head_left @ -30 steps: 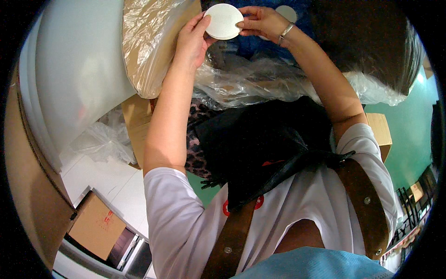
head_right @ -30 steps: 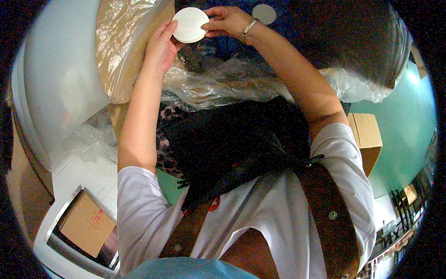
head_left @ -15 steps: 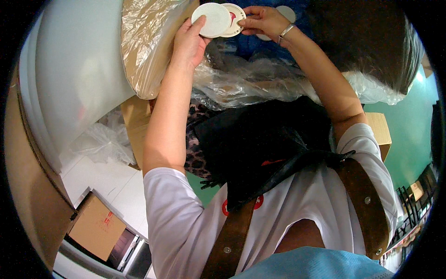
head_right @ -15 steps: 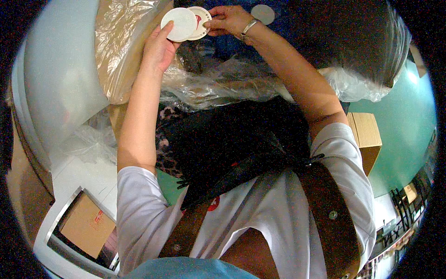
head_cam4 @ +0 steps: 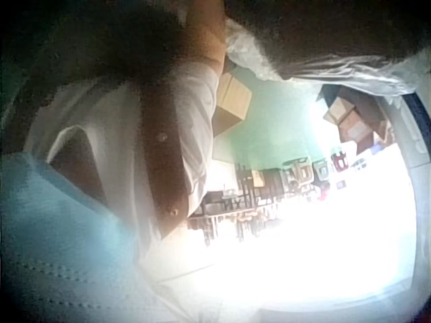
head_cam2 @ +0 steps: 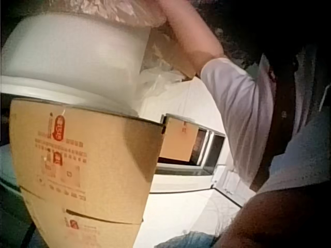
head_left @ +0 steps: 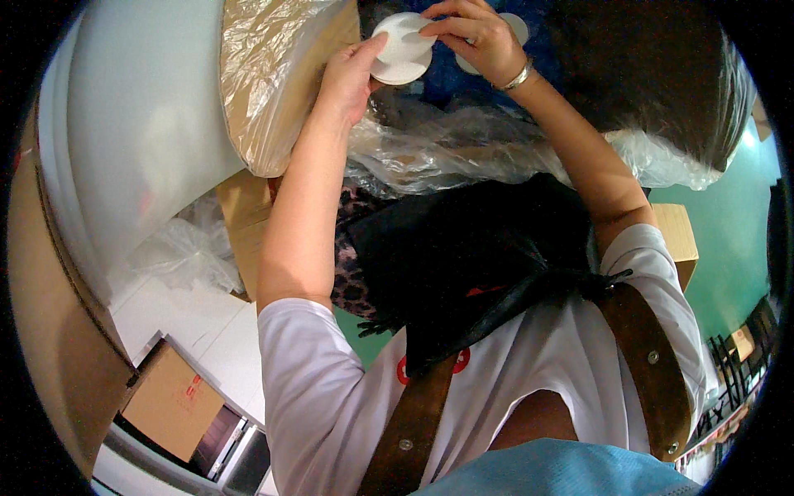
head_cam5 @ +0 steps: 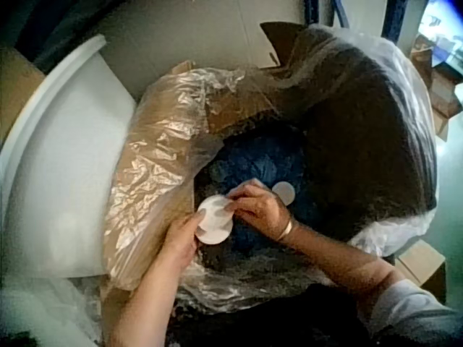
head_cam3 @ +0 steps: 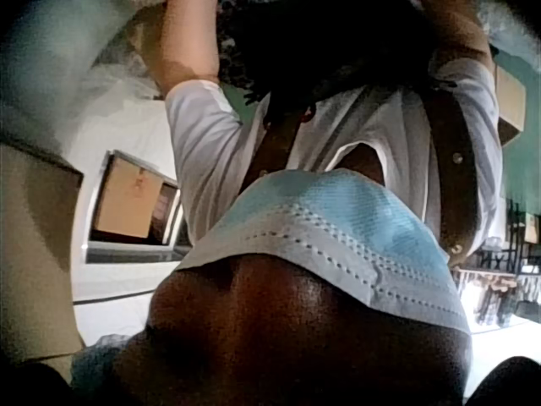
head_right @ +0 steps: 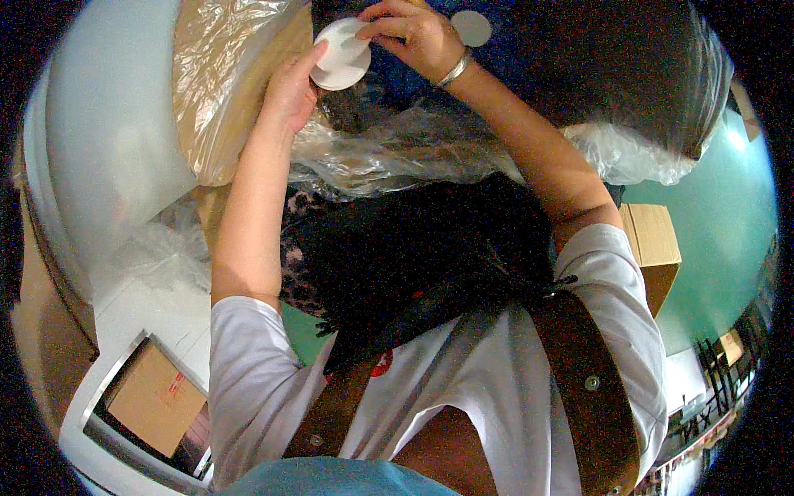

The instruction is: The person repeatedly picks up white circular lids from a blue bag, stacks them in their hands, and places them into a cardboard box. The person then carries the box to a table and places it down.

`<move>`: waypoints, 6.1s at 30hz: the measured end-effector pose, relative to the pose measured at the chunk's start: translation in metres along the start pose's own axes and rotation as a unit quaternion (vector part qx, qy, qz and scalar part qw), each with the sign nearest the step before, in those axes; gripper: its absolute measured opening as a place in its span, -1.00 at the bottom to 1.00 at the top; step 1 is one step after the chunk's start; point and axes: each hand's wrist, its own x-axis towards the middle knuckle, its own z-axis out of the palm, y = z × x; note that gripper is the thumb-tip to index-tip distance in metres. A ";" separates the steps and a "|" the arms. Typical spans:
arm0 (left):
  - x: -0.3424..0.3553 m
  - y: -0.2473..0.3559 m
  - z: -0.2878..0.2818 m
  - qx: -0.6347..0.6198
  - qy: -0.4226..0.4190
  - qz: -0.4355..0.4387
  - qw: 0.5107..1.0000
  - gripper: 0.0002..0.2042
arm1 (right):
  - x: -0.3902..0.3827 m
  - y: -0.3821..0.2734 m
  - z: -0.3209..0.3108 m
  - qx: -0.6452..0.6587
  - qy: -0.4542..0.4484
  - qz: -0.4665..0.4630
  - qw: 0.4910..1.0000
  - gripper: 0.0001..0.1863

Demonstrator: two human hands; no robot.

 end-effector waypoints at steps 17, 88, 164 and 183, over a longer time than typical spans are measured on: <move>0.006 -0.003 -0.004 0.065 0.065 0.070 0.993 -0.66 | -0.024 0.053 0.033 0.453 -0.130 0.446 0.761 -0.82; -0.012 0.013 -0.019 -0.135 0.053 0.109 0.983 -0.64 | -0.054 0.123 0.199 -0.081 -0.111 0.383 0.913 -0.68; -0.007 -0.002 -0.012 0.093 0.074 0.101 0.988 -0.74 | -0.032 0.228 0.216 -0.261 -0.144 0.430 0.852 -0.79; -0.004 -0.003 -0.016 0.148 0.026 0.114 0.982 -0.66 | -0.046 0.216 0.036 -0.216 -0.310 0.386 0.842 -0.80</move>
